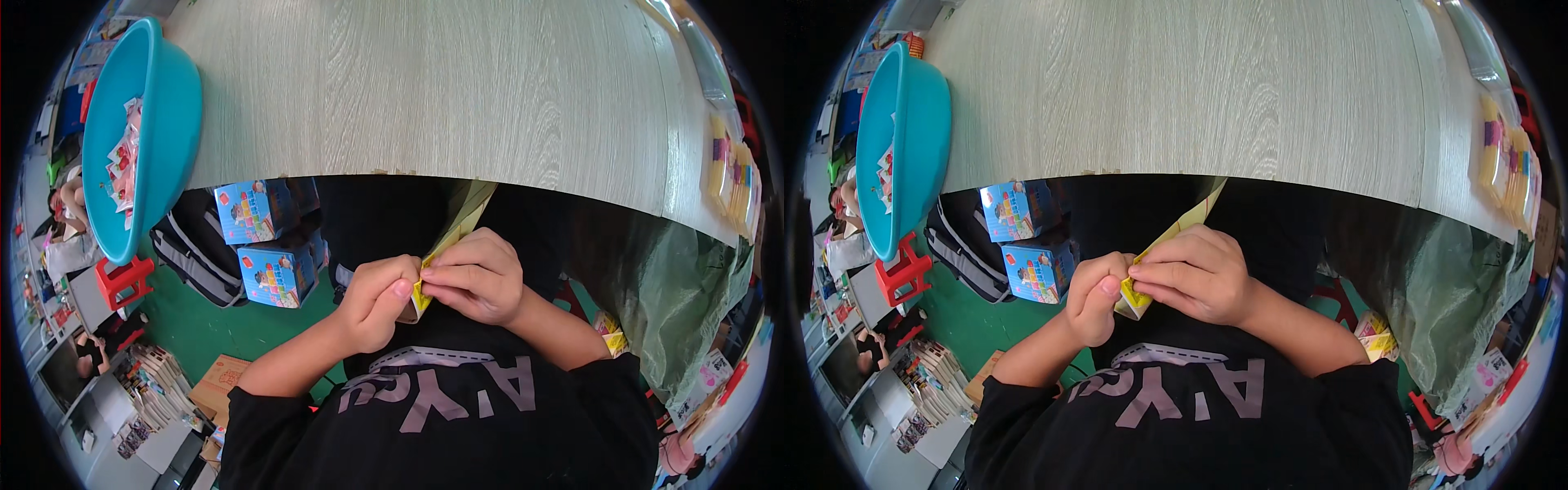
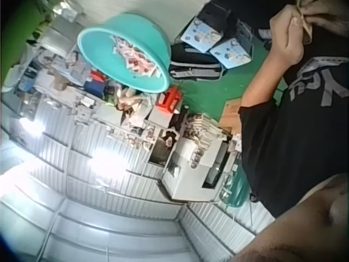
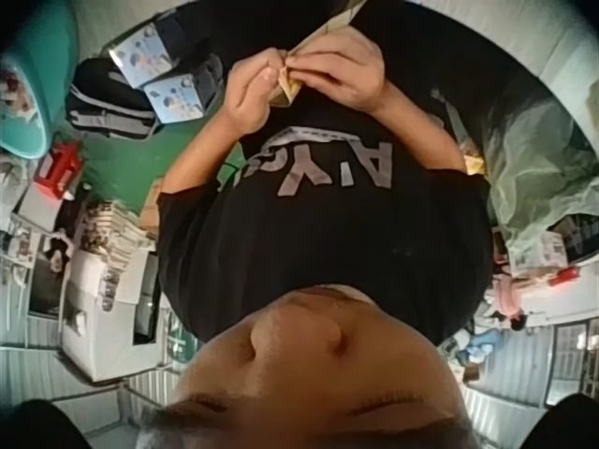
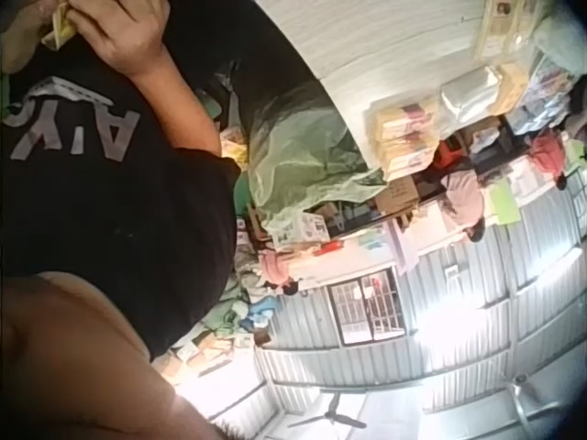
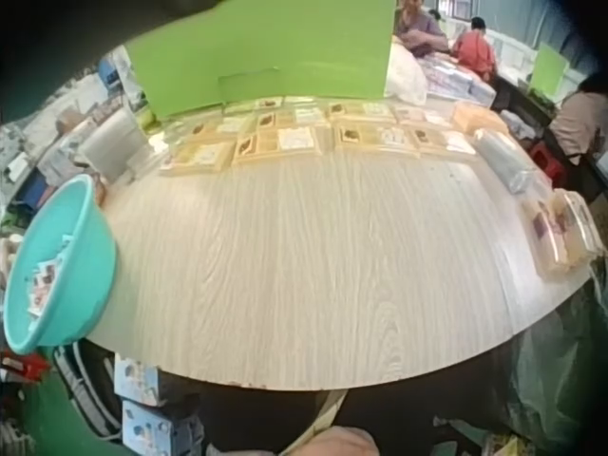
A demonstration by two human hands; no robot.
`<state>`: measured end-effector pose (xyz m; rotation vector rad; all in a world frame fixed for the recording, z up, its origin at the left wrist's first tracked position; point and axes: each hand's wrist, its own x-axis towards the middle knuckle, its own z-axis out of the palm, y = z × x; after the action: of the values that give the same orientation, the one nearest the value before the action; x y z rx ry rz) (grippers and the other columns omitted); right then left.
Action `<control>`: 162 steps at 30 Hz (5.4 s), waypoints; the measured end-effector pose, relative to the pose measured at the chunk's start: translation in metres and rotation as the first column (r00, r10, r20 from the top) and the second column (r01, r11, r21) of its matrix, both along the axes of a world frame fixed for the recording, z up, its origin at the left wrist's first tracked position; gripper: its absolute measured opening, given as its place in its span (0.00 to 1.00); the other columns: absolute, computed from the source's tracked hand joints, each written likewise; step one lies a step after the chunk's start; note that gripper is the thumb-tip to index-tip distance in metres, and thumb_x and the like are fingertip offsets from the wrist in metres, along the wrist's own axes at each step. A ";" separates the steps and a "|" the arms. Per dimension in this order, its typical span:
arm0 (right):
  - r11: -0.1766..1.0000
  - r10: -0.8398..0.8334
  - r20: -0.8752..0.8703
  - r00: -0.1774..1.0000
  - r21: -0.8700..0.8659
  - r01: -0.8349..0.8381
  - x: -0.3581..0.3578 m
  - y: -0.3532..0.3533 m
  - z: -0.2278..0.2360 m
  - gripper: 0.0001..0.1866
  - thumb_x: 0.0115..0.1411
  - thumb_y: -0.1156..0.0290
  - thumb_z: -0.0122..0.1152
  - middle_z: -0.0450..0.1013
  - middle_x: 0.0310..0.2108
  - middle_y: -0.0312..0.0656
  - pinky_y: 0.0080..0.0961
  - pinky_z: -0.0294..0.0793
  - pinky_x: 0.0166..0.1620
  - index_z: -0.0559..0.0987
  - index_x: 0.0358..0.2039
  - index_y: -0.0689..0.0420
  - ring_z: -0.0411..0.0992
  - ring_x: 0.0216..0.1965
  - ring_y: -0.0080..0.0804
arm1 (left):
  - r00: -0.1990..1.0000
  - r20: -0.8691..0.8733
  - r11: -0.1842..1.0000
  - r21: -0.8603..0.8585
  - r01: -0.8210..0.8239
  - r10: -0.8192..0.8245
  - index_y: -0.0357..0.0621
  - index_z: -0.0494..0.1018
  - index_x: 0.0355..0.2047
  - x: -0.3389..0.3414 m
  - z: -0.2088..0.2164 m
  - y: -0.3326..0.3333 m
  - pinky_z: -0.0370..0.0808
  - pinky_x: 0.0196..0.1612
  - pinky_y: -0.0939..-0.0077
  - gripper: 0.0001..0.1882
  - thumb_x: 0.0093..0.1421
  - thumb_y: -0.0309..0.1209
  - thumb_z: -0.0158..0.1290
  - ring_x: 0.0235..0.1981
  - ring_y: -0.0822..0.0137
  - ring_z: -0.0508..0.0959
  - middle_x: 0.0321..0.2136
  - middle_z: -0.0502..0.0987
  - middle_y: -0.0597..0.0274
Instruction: Packaging marshmallow trays with decorative paper labels.
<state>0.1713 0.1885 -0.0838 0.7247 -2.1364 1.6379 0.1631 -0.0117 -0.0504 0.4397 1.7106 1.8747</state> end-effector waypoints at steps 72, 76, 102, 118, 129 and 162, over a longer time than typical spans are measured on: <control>0.960 -0.176 -0.070 0.982 0.207 0.187 -0.017 -0.003 -0.006 0.15 0.46 0.71 0.77 0.75 0.36 0.36 0.29 0.72 0.39 0.82 0.35 0.53 0.74 0.35 0.34 | 0.978 -0.203 0.920 -0.372 -0.121 0.046 0.32 0.68 0.56 -0.002 0.012 0.011 0.77 0.34 0.64 0.18 0.69 0.27 0.44 0.31 0.46 0.82 0.31 0.79 0.41; 0.958 -0.168 -0.111 0.979 0.217 0.189 -0.018 -0.003 -0.007 0.16 0.45 0.71 0.77 0.74 0.36 0.36 0.29 0.70 0.39 0.83 0.35 0.52 0.73 0.36 0.34 | 0.972 -0.213 0.916 -0.364 -0.172 0.098 0.32 0.68 0.57 0.001 0.010 0.012 0.77 0.33 0.63 0.18 0.69 0.28 0.44 0.29 0.47 0.82 0.30 0.79 0.42; 0.957 -0.181 -0.095 0.979 0.211 0.197 -0.016 -0.005 -0.007 0.13 0.45 0.75 0.76 0.79 0.36 0.39 0.27 0.73 0.36 0.82 0.32 0.56 0.75 0.34 0.35 | 0.974 -0.164 0.923 -0.327 -0.202 0.155 0.28 0.67 0.55 0.005 0.009 0.014 0.78 0.34 0.67 0.18 0.68 0.25 0.44 0.30 0.51 0.83 0.32 0.80 0.42; 0.979 -0.128 0.100 0.987 0.170 0.110 -0.016 -0.007 0.007 0.13 0.42 0.82 0.69 0.74 0.40 0.45 0.27 0.74 0.39 0.78 0.31 0.60 0.74 0.37 0.38 | 0.949 -0.299 0.887 -0.406 -0.219 0.098 0.32 0.65 0.60 0.000 0.007 0.016 0.77 0.33 0.64 0.22 0.66 0.26 0.48 0.28 0.48 0.82 0.30 0.80 0.44; 0.997 0.005 0.062 0.998 0.076 -0.010 -0.013 -0.004 0.007 0.13 0.43 0.81 0.66 0.77 0.35 0.44 0.38 0.77 0.41 0.74 0.31 0.57 0.76 0.35 0.44 | 0.983 -0.159 0.950 -0.284 -0.132 0.089 0.31 0.64 0.61 -0.005 0.012 0.006 0.76 0.34 0.72 0.26 0.63 0.25 0.49 0.29 0.64 0.81 0.35 0.79 0.50; 0.995 0.101 0.033 0.994 0.008 -0.101 0.024 0.047 0.045 0.10 0.50 0.76 0.68 0.73 0.35 0.36 0.35 0.68 0.40 0.73 0.29 0.54 0.72 0.35 0.37 | 0.939 -0.330 0.792 -0.546 -0.274 0.098 0.30 0.71 0.54 -0.045 -0.022 -0.041 0.68 0.57 0.72 0.19 0.72 0.30 0.39 0.50 0.64 0.75 0.49 0.77 0.50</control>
<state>0.1949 0.2354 -0.0385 0.8267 -2.1635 1.7026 0.1178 -0.0524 -0.0723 0.3012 2.4918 1.3280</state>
